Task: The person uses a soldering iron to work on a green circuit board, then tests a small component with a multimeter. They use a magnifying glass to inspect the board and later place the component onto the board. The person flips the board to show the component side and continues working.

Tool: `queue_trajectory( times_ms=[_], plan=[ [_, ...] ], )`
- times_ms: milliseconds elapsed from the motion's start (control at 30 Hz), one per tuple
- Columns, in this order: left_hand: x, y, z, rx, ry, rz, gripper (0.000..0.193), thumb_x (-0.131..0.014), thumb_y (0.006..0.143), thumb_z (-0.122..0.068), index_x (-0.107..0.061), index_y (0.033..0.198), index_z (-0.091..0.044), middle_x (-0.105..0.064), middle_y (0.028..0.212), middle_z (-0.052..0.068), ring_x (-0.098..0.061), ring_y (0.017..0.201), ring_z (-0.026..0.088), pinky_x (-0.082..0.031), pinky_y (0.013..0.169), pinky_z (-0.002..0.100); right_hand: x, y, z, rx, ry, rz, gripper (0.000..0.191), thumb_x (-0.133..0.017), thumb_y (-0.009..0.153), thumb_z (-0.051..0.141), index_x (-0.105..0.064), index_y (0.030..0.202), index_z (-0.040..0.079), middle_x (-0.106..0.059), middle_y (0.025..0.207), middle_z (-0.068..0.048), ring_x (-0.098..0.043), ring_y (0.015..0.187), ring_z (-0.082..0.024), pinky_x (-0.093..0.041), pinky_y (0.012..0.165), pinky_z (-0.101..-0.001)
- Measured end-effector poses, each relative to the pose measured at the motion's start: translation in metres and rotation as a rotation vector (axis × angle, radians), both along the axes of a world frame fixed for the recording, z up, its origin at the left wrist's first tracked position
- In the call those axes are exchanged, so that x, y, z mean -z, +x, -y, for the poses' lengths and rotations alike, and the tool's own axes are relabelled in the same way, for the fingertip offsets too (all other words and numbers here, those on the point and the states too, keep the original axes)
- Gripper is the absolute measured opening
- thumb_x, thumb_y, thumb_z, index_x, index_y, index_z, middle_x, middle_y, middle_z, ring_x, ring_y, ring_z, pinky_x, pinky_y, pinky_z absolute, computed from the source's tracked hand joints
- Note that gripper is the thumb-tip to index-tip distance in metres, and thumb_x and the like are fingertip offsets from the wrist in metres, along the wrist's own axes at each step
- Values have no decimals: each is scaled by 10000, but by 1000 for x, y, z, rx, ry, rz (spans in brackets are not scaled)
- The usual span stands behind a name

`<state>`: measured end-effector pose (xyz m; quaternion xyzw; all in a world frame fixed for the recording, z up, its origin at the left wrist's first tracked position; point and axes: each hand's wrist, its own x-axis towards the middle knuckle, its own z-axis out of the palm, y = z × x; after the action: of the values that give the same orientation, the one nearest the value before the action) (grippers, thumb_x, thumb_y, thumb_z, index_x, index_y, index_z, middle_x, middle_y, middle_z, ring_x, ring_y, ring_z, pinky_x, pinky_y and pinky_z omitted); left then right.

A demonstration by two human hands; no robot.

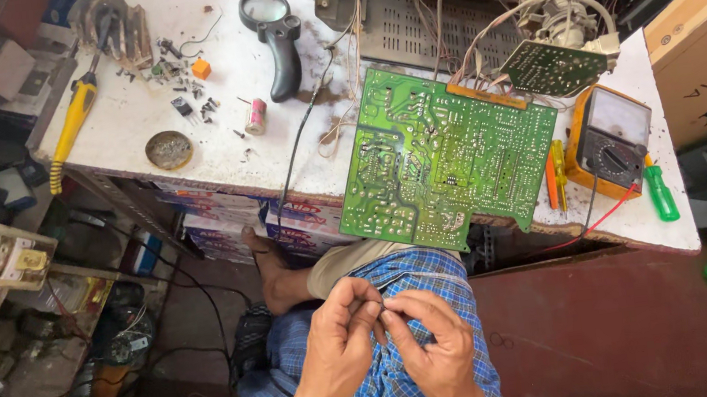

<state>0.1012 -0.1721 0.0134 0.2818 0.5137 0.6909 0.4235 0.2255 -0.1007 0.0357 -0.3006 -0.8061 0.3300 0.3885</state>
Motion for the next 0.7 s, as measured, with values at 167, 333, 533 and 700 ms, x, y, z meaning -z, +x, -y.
queue_trajectory(
  times_ms=[167, 333, 533, 700],
  plan=[
    [-6, -8, -6, 10, 13, -20, 17, -563, 986, -3, -579, 982, -8, -611, 772, 12, -590, 644, 70, -497, 566, 241, -3, -7, -7, -24, -78, -13, 150, -774, 870, 40, -730, 1012, 20, -745, 966, -68, -714, 800, -145, -590, 719, -268],
    [-14, -14, -10, -6, 1, -65, 25, -560, 979, 8, -578, 984, -8, -612, 762, 20, -584, 636, 69, -497, 557, 243, -11, -14, -10, -30, -34, -13, 158, -764, 879, 43, -724, 1029, 14, -741, 997, -74, -715, 815, -140, -588, 731, -270],
    [-26, -28, -18, -92, 40, -282, 78, -554, 947, 43, -579, 990, -18, -624, 765, 47, -611, 651, 128, -506, 582, 263, -18, -11, -14, 39, -4, -17, 159, -741, 899, 43, -726, 1054, 9, -741, 996, -76, -706, 843, -134, -580, 739, -264],
    [-34, -62, -26, -255, 124, -595, 178, -561, 901, 91, -570, 1041, -18, -597, 900, 79, -629, 817, 203, -516, 746, 287, -17, 6, -37, 314, 64, -63, 114, -707, 960, 60, -736, 1060, 14, -731, 961, -42, -665, 806, -87, -543, 697, -233]
  ],
)
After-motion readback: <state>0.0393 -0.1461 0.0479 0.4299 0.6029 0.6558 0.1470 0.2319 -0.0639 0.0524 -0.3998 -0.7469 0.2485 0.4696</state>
